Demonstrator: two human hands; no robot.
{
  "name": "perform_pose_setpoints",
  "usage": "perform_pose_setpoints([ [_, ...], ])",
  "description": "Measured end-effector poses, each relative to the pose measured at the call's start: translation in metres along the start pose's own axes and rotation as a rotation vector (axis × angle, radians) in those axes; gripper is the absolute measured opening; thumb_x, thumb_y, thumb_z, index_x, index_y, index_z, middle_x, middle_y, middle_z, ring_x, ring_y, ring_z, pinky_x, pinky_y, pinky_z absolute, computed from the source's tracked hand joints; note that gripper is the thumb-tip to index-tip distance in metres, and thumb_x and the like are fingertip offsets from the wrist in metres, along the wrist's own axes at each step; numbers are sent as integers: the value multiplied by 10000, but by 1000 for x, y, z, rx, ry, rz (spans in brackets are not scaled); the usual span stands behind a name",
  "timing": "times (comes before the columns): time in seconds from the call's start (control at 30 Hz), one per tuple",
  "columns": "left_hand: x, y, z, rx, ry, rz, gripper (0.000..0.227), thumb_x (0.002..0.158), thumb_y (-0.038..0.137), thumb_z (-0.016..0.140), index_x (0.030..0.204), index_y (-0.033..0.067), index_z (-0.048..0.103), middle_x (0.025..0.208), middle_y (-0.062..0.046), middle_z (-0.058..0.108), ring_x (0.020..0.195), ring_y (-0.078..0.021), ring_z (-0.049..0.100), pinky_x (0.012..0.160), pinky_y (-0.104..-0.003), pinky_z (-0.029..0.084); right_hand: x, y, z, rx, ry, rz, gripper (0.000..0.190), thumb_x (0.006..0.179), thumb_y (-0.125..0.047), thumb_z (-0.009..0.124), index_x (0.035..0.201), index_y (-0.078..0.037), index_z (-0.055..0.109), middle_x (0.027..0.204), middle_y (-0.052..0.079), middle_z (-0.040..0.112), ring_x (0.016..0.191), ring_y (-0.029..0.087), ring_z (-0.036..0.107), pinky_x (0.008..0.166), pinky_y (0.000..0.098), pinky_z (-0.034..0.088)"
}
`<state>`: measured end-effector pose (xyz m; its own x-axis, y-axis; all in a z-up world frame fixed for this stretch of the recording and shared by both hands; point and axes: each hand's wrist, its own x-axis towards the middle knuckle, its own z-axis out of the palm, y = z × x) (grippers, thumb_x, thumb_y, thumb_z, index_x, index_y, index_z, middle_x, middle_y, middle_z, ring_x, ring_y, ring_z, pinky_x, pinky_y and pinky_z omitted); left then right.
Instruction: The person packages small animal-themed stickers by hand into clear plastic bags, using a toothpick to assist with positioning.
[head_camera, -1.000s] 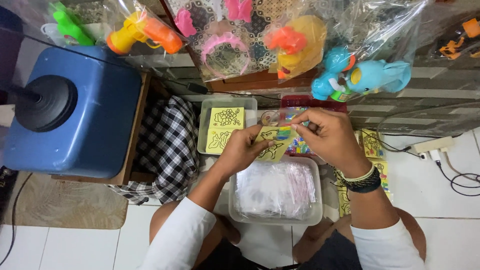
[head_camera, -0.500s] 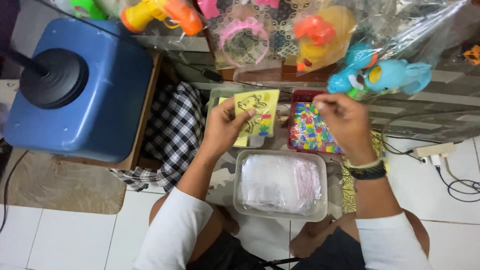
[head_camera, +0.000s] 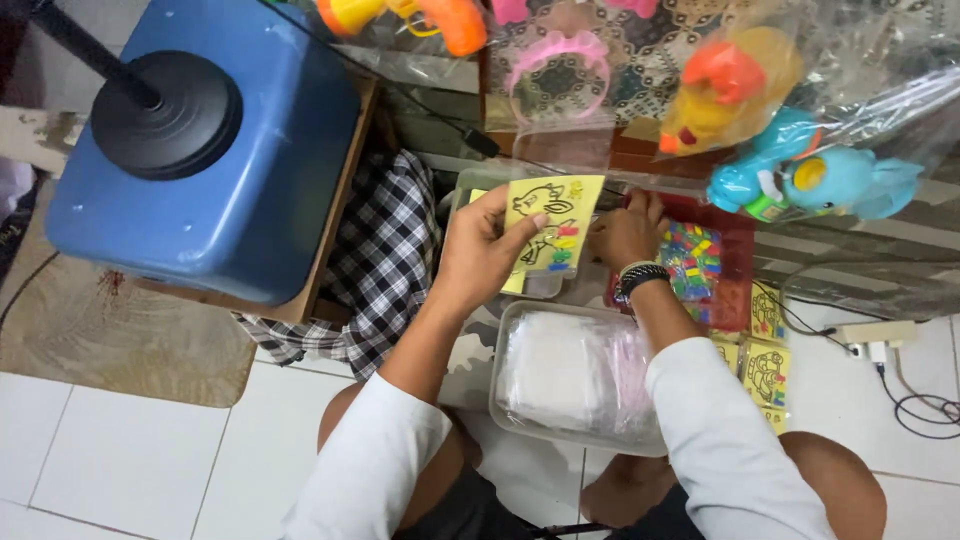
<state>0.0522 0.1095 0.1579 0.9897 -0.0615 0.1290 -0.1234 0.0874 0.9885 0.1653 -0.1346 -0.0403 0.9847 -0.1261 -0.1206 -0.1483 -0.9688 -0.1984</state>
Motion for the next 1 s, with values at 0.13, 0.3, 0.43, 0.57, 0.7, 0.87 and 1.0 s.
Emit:
perform_pose_setpoints([
  [0.13,2,-8,-1,-29,6,17,279,932,63,731,1194,-19,688,820,-185,762,749,-157,718,678,-356,620,-15,-24,-6,275,102,147,802,748,-340,782,1436,-97,449,1594,194,211,1444,501,182,1227,552,190],
  [0.3,1,0,-2,12,8,7,214,914,77,738,1115,5,722,750,-147,750,704,-135,691,640,-325,605,-18,7,6,133,239,-46,95,816,-433,756,904,-400,766,1494,-30,470,1495,351,202,1135,595,220],
  [0.43,1,-2,-1,21,8,12,204,905,71,741,1101,14,729,739,-140,744,701,-133,682,631,-326,604,-14,25,4,242,256,-56,78,826,-415,790,881,-384,744,1339,-78,535,1421,299,293,1071,601,249],
  [0.57,2,2,4,47,4,2,195,915,82,733,1099,19,733,725,-131,740,696,-122,666,634,-318,595,-11,40,0,417,285,-136,85,808,-348,800,883,-362,762,1100,-80,656,1219,227,492,1027,500,300],
  [0.7,4,1,9,87,8,4,189,909,94,739,1089,34,739,710,-117,734,702,-110,651,630,-311,582,-33,25,-25,652,209,-82,134,813,-247,751,918,-316,797,861,-38,755,884,132,707,777,279,513],
  [0.87,7,-5,10,130,24,3,179,900,102,754,1069,43,748,698,-127,738,683,-112,654,616,-312,575,-64,10,-75,882,155,-203,174,888,-58,716,1051,-111,747,869,79,721,792,152,680,727,302,540],
  [1.0,6,-5,14,153,9,16,151,904,91,737,1049,48,745,702,-110,733,680,-103,632,648,-300,561,-92,12,-127,1027,167,-365,203,942,79,679,1142,56,655,972,220,706,850,221,688,728,340,559],
])
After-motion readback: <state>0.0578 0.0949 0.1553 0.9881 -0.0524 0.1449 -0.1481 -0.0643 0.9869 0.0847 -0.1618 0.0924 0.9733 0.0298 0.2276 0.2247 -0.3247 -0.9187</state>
